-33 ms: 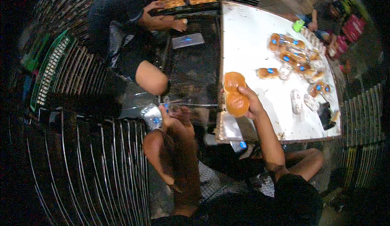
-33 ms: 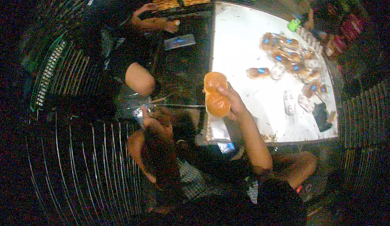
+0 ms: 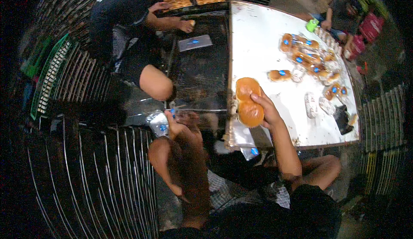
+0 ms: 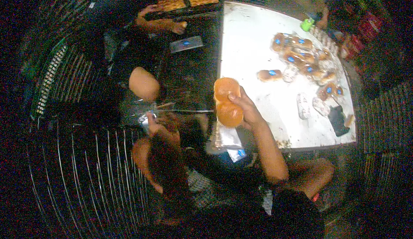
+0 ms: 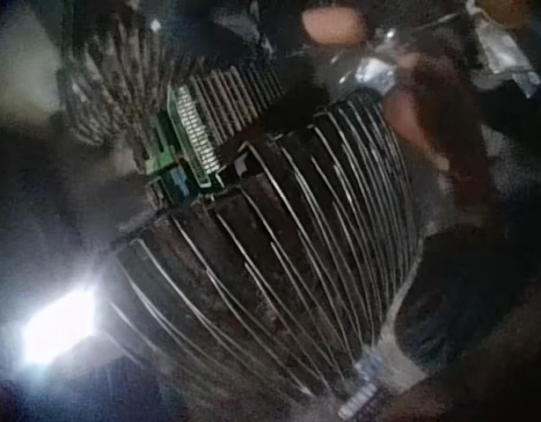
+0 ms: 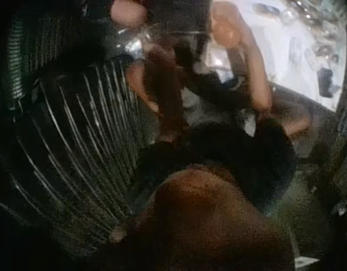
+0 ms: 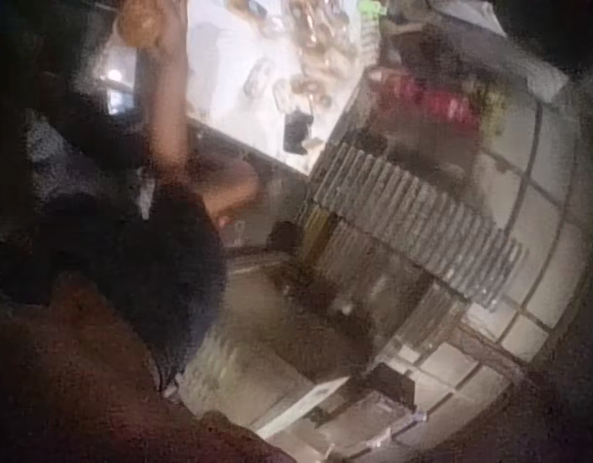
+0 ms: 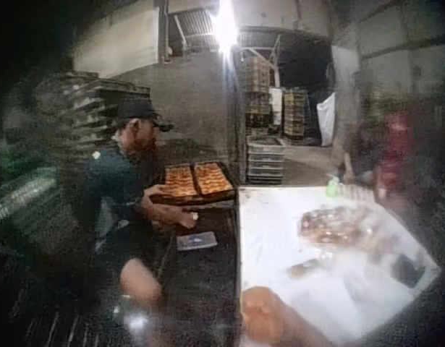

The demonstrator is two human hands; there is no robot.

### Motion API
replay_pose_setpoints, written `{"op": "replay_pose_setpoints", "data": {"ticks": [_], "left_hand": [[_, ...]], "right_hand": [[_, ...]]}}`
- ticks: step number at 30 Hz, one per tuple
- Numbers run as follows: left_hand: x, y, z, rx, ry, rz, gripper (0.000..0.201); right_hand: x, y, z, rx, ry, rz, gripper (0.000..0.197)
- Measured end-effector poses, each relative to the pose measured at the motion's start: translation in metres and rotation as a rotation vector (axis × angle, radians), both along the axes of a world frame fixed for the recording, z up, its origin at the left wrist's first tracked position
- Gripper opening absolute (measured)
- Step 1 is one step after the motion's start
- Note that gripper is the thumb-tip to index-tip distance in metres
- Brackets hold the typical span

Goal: The person sits on the floor and repeatedly picks up buns, places them into clear plastic bags, and sets the packaged buns on a table. Another person is visible in the background also packaging buns.

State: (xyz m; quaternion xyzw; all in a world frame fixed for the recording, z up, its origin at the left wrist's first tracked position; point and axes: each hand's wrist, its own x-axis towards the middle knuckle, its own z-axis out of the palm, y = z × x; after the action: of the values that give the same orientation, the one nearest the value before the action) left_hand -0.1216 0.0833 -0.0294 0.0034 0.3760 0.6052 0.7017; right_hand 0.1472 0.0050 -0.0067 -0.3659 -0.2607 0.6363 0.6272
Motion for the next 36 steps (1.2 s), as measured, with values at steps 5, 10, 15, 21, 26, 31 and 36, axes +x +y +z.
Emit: {"op": "replay_pose_setpoints", "data": {"ticks": [5,10,15,21,26,31,36], "left_hand": [[0.041,-0.021,0.049,0.058,0.307,0.140,0.048],[0.060,-0.040,0.050,0.187,0.375,0.022,0.051],[0.080,-0.061,0.052,0.349,0.389,-0.073,0.051],[0.090,-0.081,0.067,0.455,0.586,-0.156,0.051],[0.089,-0.082,0.061,0.517,0.594,-0.272,0.048],[0.094,-0.085,0.052,0.531,0.358,-0.442,0.030],[0.120,-0.105,0.016,0.549,0.229,-0.699,0.035]], "right_hand": [[-0.002,-0.086,0.066,0.098,-0.380,-0.156,0.074],[-0.007,-0.141,0.093,0.098,-0.317,-0.171,0.059],[-0.018,-0.166,0.097,0.121,-0.564,-0.317,0.050],[-0.001,-0.166,0.036,0.020,-0.824,-0.087,0.046],[0.006,-0.169,0.020,-0.036,-0.335,-0.099,0.031],[0.009,-0.166,0.002,0.015,-0.494,-0.061,0.028],[-0.001,-0.158,-0.016,0.012,-0.279,-0.034,0.028]]}}
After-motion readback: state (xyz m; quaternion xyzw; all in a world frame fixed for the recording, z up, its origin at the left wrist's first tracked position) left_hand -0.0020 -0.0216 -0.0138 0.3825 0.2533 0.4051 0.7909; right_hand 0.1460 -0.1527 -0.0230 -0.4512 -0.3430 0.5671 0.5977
